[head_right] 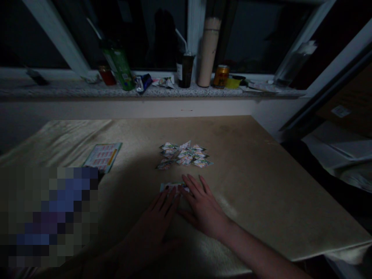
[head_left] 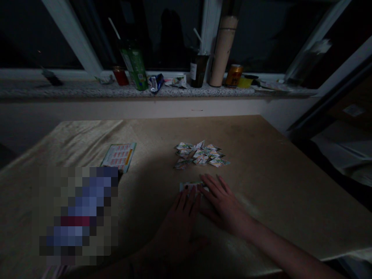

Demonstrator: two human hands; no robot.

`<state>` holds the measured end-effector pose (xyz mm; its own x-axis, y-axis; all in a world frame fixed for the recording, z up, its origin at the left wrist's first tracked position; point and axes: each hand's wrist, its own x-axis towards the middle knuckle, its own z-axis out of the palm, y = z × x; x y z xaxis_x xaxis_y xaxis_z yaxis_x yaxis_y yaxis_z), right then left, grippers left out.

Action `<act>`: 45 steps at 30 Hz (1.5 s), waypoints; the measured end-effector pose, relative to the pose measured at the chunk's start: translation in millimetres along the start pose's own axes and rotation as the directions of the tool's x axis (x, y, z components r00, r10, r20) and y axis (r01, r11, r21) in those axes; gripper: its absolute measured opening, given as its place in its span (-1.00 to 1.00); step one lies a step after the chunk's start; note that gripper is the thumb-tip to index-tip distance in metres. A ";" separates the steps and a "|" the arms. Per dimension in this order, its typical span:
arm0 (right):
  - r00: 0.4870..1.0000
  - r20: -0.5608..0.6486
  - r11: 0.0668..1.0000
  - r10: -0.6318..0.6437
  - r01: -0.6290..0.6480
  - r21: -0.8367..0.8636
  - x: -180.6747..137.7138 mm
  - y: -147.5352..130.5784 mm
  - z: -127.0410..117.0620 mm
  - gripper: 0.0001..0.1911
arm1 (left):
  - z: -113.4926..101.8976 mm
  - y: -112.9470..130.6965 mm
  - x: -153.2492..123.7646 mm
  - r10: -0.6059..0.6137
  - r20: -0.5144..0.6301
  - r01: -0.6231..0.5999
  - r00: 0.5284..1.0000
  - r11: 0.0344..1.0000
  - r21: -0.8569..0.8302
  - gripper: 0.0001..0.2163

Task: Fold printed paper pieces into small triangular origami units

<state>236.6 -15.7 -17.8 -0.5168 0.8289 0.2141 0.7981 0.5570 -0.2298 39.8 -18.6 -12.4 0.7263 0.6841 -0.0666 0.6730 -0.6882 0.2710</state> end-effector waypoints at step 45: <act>0.997 0.073 1.000 -0.007 0.005 0.015 -1.3 -0.9 -2.7 -0.48 | -3.9 6.6 -0.7 -0.128 0.045 0.125 0.991 0.990 0.071 -0.15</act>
<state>237.3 -17.5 -15.3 -0.5435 0.8268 0.1453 0.7904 0.5623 -0.2431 43.2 -22.7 -6.8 0.6398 0.7550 -0.1437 0.7665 -0.6130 0.1916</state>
